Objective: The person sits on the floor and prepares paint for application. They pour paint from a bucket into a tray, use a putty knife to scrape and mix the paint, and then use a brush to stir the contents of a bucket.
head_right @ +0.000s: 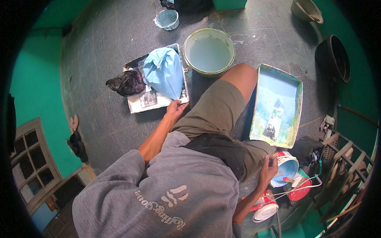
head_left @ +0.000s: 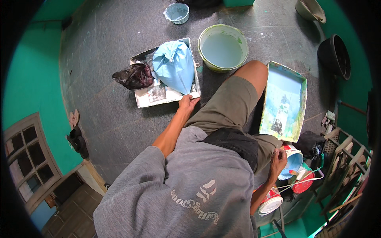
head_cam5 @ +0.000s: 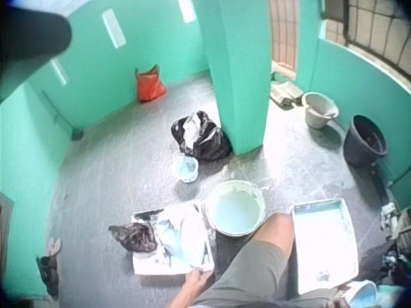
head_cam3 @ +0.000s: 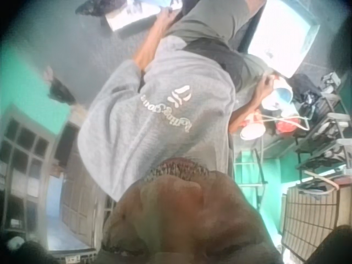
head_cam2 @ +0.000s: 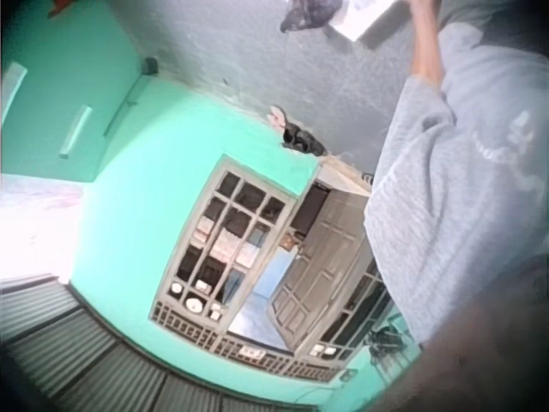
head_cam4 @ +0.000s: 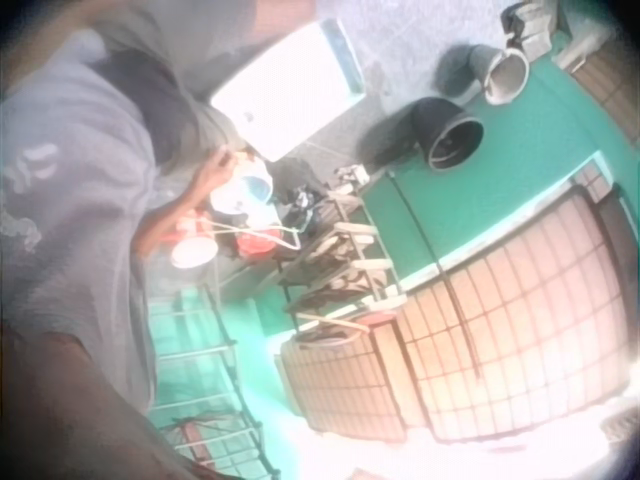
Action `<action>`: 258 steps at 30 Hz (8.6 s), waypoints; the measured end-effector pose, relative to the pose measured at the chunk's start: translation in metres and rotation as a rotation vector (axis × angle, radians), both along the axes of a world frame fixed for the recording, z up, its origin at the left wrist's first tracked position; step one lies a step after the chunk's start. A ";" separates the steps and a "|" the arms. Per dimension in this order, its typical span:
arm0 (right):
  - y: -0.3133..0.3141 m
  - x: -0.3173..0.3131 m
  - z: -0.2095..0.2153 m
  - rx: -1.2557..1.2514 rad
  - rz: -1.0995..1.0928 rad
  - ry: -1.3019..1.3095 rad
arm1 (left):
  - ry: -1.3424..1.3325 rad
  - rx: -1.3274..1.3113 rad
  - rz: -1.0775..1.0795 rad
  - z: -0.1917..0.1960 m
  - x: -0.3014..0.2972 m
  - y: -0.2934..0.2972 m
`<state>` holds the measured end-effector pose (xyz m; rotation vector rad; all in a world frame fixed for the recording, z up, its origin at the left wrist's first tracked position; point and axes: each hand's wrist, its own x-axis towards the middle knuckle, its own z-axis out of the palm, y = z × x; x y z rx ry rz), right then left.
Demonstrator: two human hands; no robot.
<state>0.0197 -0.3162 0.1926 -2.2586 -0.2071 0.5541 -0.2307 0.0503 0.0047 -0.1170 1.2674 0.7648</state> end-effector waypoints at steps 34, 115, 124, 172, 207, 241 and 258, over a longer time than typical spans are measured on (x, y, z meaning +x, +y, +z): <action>0.002 0.014 -0.034 -0.277 0.072 0.025 | 0.014 -0.087 0.084 -0.147 -0.031 0.140; -0.152 0.008 -0.050 -0.099 -1.016 -0.422 | 0.089 0.421 -1.443 -0.055 0.181 0.076; -0.175 0.049 -0.046 -0.517 -0.815 -0.509 | -0.084 1.033 -1.368 0.044 0.247 -0.023; -0.140 0.000 0.003 -0.856 -0.393 -0.473 | -0.250 -0.008 -1.642 -0.045 0.261 -0.141; -0.176 0.039 -0.062 0.330 -0.834 0.052 | 0.186 0.327 -1.824 -0.009 0.261 -0.146; -0.191 0.038 -0.069 0.493 -0.801 0.169 | -0.283 1.460 -1.999 0.107 0.317 -0.255; -0.191 0.014 -0.044 0.625 -0.781 0.117 | -0.030 2.137 -1.951 0.117 0.355 -0.345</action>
